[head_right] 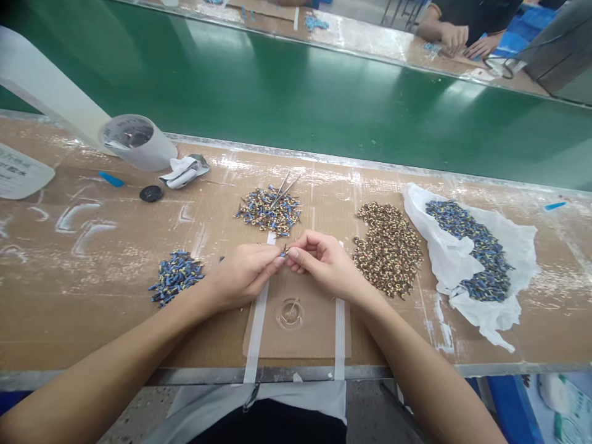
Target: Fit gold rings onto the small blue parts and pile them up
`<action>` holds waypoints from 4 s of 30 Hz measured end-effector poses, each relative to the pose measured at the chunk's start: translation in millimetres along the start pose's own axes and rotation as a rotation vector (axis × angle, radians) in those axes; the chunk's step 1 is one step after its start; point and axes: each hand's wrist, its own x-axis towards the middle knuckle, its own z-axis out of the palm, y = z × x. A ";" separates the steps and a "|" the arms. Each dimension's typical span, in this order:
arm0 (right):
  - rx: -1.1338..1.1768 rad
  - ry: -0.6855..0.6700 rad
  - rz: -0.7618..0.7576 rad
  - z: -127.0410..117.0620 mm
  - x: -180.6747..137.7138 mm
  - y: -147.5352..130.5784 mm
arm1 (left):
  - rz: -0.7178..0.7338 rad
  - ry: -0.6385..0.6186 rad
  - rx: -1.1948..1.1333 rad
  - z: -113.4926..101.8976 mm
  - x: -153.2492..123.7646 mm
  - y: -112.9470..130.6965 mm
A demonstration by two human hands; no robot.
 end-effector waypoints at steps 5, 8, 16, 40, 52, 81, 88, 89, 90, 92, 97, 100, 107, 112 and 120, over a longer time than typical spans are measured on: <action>0.084 0.038 -0.004 8.8 -1.7 2.8 | -0.030 0.053 0.060 4.4 -1.2 2.1; 0.140 0.051 -0.001 14.3 -2.8 3.0 | -0.029 0.096 0.069 7.5 -2.0 2.6; 0.172 0.077 -0.060 23.1 -6.5 7.8 | -0.059 0.101 -0.005 8.9 -3.0 4.7; -0.416 -0.005 -0.216 5.1 0.9 8.2 | -0.034 -0.110 -0.305 -15.3 1.2 -3.0; -0.452 0.042 -0.224 15.9 -0.3 8.7 | -0.045 -0.006 -0.204 -2.5 2.9 -0.4; -0.022 -0.001 -0.011 7.1 2.6 6.1 | -0.490 -0.285 -1.524 -17.2 0.3 3.6; -0.011 -0.003 -0.015 8.9 3.3 7.3 | -0.516 -0.335 -1.632 -23.9 1.2 2.9; -0.003 0.014 -0.020 9.5 3.5 7.0 | -0.521 -0.355 -1.633 -24.6 1.1 2.8; 0.005 0.032 -0.025 10.1 3.7 6.6 | -0.528 -0.375 -1.625 -25.0 0.9 2.8; 0.000 0.047 -0.039 11.2 3.4 5.8 | -0.536 -0.397 -1.577 -24.5 0.7 3.7; -0.122 0.018 -0.063 11.8 0.8 4.7 | -0.455 -0.359 -1.168 -20.2 1.4 10.5; -0.207 0.028 -0.081 11.0 -0.1 4.2 | -0.334 -0.260 -0.826 -19.7 2.3 14.4; -0.347 0.142 -0.163 9.6 0.5 3.8 | -0.127 -0.019 -0.268 -19.5 1.1 11.1; -0.416 0.181 -0.206 9.9 1.1 3.5 | -0.055 -0.018 -0.111 -12.8 -0.3 7.4; -0.505 0.132 -0.240 9.6 -1.7 3.6 | -0.056 -0.013 -0.112 -9.4 0.0 5.5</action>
